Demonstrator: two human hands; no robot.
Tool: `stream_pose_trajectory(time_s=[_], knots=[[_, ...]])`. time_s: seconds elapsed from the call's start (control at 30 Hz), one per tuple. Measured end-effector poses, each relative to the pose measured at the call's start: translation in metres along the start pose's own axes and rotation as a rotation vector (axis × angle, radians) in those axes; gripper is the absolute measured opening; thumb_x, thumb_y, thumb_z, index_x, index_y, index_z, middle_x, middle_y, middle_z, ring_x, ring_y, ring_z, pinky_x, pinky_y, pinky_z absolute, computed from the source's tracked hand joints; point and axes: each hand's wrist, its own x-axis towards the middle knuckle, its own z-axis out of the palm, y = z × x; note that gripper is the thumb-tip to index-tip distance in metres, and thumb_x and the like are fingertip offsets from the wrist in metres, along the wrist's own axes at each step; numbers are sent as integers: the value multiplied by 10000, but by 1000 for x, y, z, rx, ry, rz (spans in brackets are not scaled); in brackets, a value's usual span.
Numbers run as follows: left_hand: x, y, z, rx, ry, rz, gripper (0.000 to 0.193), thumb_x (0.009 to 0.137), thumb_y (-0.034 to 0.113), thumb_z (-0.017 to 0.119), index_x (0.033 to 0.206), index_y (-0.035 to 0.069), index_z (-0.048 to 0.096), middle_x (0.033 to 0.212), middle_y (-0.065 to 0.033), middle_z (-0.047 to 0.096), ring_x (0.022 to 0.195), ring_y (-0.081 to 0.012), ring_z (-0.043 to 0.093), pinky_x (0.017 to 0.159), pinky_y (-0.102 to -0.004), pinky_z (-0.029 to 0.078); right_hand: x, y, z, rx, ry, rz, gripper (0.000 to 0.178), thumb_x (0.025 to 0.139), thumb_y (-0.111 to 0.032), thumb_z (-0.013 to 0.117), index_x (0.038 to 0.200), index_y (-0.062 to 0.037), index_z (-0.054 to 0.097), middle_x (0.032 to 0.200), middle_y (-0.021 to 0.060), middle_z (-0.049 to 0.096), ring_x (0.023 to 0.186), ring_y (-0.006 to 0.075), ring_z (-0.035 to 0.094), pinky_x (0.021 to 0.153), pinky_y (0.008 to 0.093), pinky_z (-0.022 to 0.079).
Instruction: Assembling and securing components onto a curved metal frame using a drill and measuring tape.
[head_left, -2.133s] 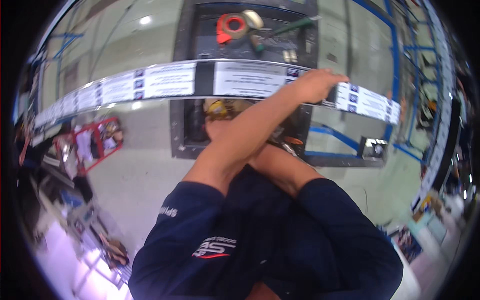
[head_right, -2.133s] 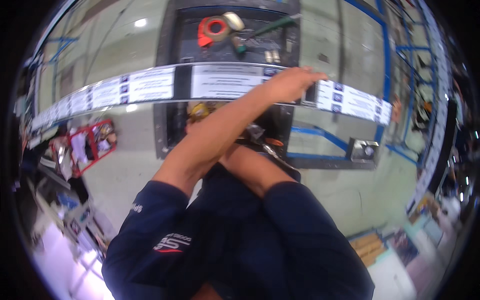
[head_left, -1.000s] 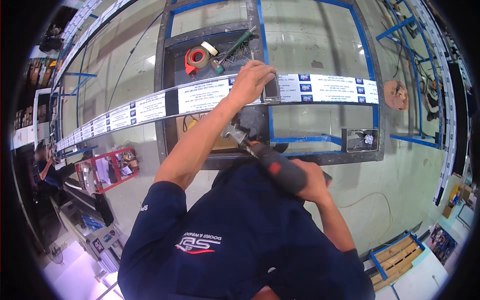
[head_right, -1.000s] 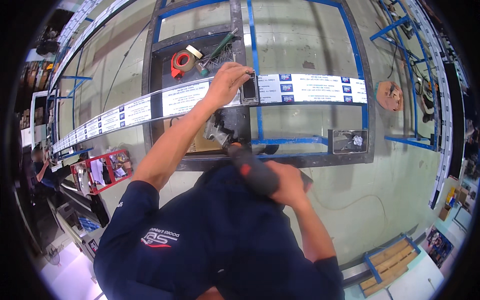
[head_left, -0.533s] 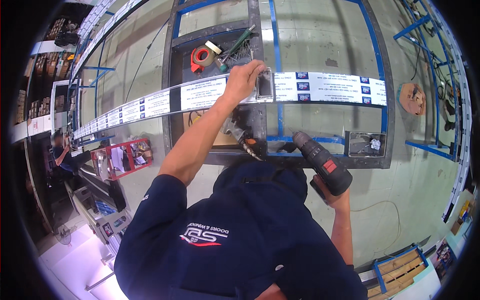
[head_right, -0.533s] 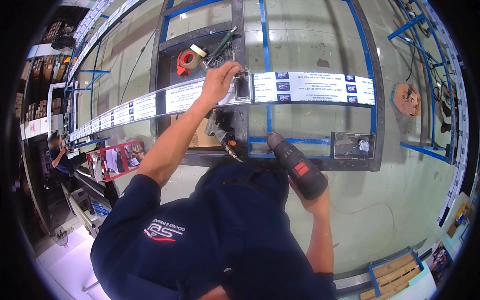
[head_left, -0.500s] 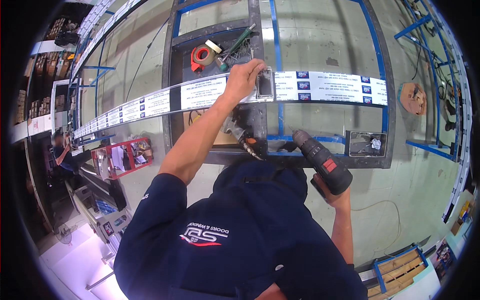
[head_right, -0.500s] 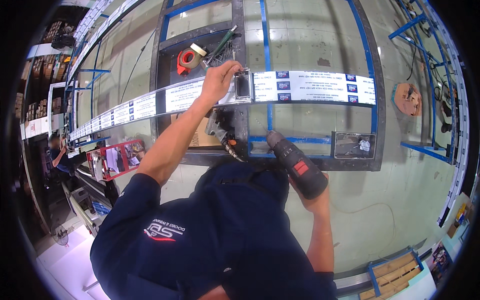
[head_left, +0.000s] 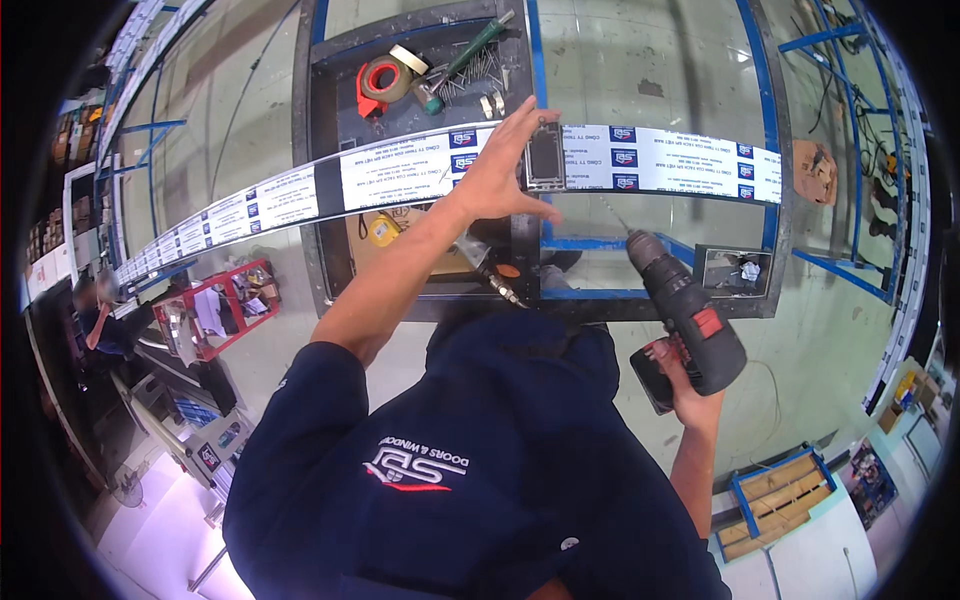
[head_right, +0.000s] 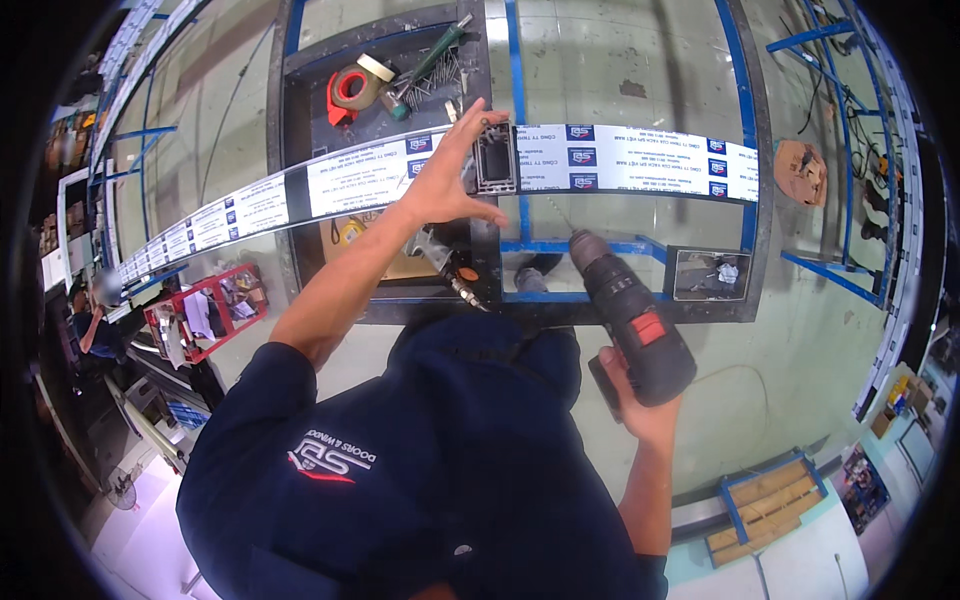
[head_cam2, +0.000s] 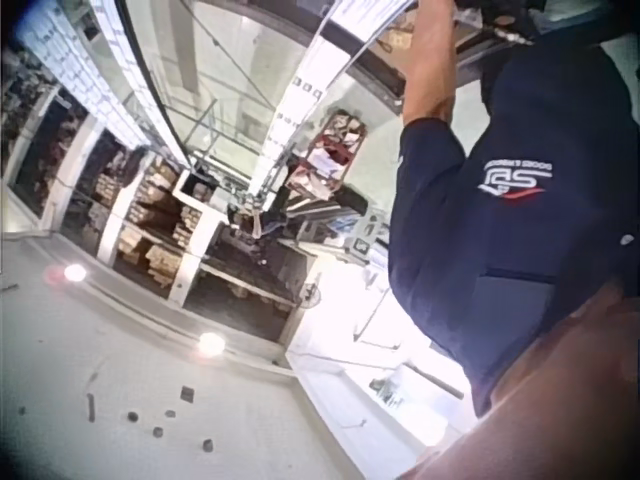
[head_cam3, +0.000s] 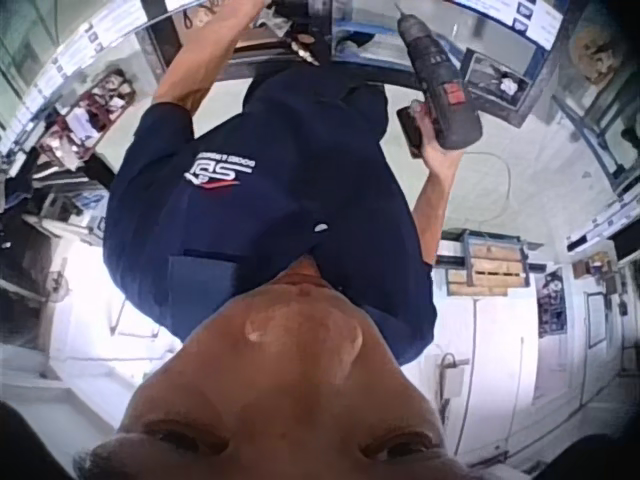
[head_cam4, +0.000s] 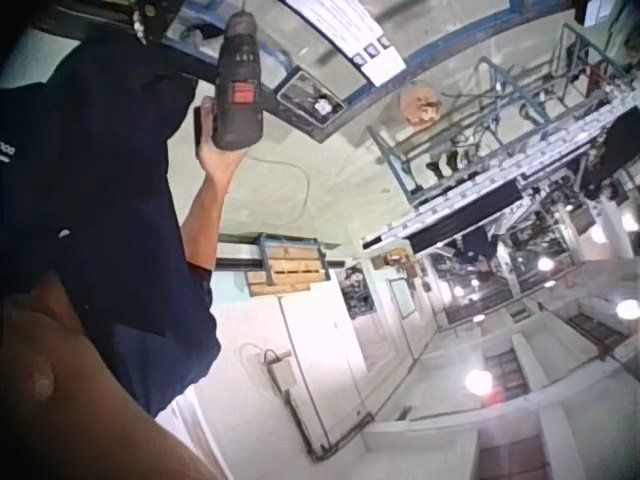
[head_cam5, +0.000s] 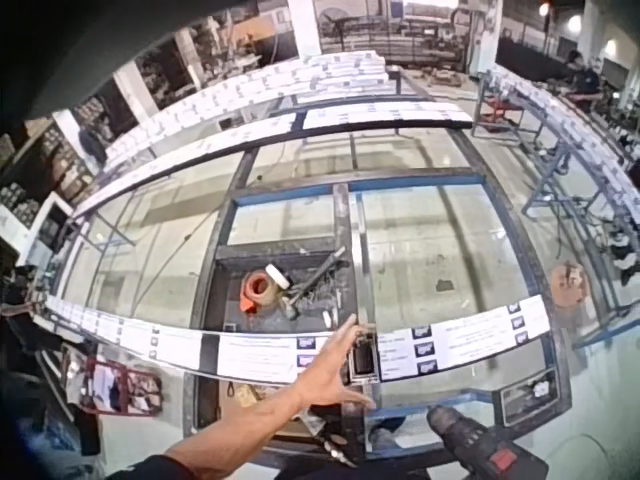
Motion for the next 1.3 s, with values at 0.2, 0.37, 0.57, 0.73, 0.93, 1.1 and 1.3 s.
stream_pose_trajectory(time_s=[0.2, 0.37, 0.57, 0.73, 0.93, 1.1, 1.3], knots=[[-5, -26, 6, 161, 3, 58, 1131, 636, 226, 958, 1571, 102, 334, 1622, -86, 405, 1598, -427, 171, 1268, -520, 266, 15, -77, 1, -86, -10, 116, 248, 890, -162, 818, 1096, -45, 743, 938, 61, 746, 852, 184, 715, 784, 351, 553], [-6, -31, 5, 59, 40, 69, 1041, 691, 107, 897, 1576, 131, 350, 1598, -74, 457, 1600, -422, 171, 1265, -524, 276, 45, -142, 21, -483, -50, -95, 257, 851, -108, 815, 1088, -32, 748, 1002, 119, 766, 914, 247, 737, 838, 367, 553], [-6, -36, 5, -18, 53, 67, 1077, 628, 23, 889, 1564, 134, 368, 1557, -63, 513, 1595, -416, 203, 1268, -519, 285, 64, -137, 18, -650, -125, -4, 513, 780, -82, 850, 1199, 23, 574, 1128, 183, 651, 1045, 327, 681, 918, 396, 524], [-6, -41, 10, -13, 79, 69, 938, 636, -38, 843, 1467, 118, 439, 1550, -42, 515, 1589, -390, 236, 1275, -501, 296, 74, -145, 24, -729, -165, 16, 557, 763, -72, 844, 1223, 24, 545, 1170, 191, 619, 1089, 334, 660, 947, 406, 510], [-5, -42, 10, -1, 83, 69, 929, 636, -24, 848, 1462, 125, 448, 1528, -37, 535, 1581, -381, 262, 1270, -492, 304, 85, -159, 31, -764, -164, 53, 580, 751, -96, 846, 1231, 18, 541, 1184, 198, 615, 1095, 365, 656, 959, 422, 508], [-6, -44, 13, 12, 103, 68, 883, 674, 23, 857, 1457, 135, 464, 1515, -26, 553, 1576, -366, 283, 1264, -488, 312, 102, -170, 52, -862, -171, -179, 589, 745, -107, 829, 1265, 12, 580, 1162, 233, 642, 1060, 407, 668, 929, 434, 522], [-7, -46, 16, -19, 123, 64, 851, 702, 88, 874, 1459, 112, 486, 1526, -45, 562, 1567, -382, 301, 1253, -503, 314, 119, -177, 59, -783, -338, -123, 325, 745, -42, 755, 1051, 41, 686, 877, 230, 706, 835, 425, 700, 784, 412, 550]])
